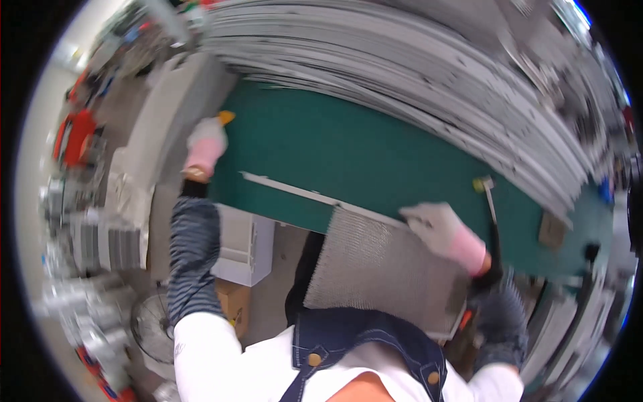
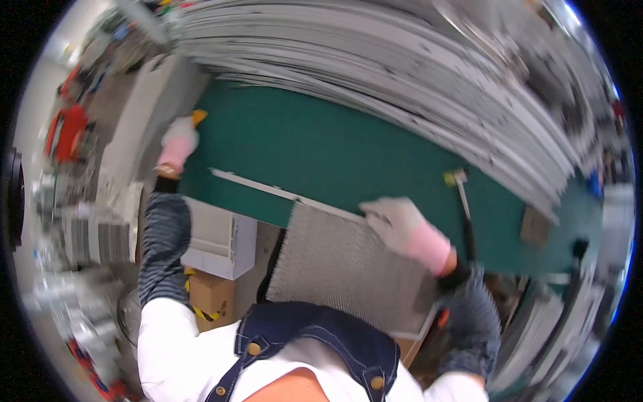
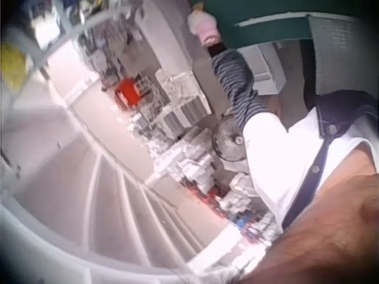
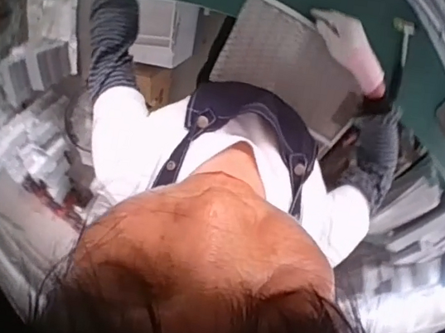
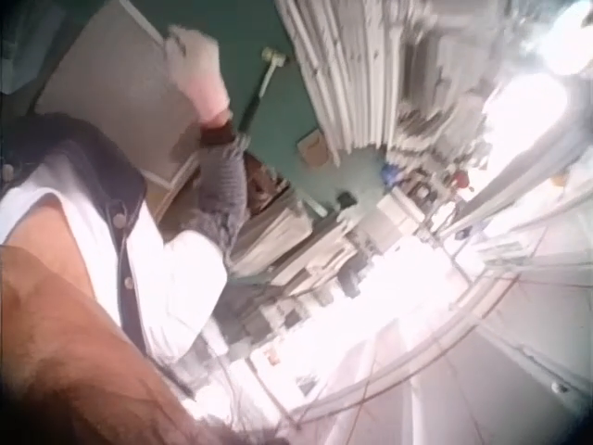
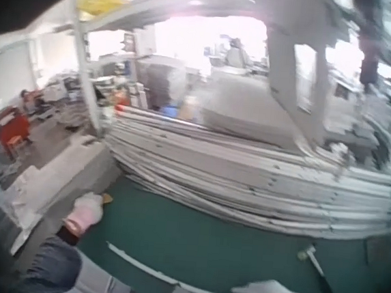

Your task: The worker is assembling metal mesh filters by inserting the mesh into aluminum frames and securing components using a power drill and small screws.

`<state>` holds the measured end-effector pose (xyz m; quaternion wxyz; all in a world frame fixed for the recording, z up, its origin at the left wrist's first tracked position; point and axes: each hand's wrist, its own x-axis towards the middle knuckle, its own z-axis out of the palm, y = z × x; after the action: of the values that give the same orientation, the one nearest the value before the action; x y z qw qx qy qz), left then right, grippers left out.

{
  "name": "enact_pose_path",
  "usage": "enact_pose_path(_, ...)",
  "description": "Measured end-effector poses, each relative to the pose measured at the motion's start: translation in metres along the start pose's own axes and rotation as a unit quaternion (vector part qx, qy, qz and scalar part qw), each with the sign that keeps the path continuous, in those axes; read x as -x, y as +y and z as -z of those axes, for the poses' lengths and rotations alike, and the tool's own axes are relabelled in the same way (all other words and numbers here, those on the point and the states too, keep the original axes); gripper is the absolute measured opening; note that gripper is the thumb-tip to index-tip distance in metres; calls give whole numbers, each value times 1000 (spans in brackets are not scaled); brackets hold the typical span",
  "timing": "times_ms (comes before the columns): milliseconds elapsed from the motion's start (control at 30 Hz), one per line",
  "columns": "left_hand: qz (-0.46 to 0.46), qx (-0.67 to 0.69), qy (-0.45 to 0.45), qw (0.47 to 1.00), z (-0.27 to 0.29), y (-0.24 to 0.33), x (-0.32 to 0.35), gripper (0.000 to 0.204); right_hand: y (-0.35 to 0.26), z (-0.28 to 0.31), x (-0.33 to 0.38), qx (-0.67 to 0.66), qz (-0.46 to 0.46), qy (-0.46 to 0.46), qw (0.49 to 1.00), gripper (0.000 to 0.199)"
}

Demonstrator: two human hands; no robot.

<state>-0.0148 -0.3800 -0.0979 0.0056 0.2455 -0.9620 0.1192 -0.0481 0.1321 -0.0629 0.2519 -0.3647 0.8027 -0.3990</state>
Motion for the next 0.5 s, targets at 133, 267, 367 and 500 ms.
enact_pose_path(133, -4, 70, -70, 995, 11, -13, -2, 38, 25, 40, -31, -155, -62, -203, 965, 35)
enact_pose_path(267, -126, 144, 70, 979, -8, -34, 17, 28, 33, 43, -46, -234, -157, -288, 915, 38)
enact_pose_path(367, -315, 257, -62, 911, 110, 129, 90, 20, 43, 41, -44, -249, -200, -315, 894, 42)
enact_pose_path(500, -660, 245, -11, 710, 158, 302, 210, 24, 48, 46, -33, -241, -185, -311, 900, 43)
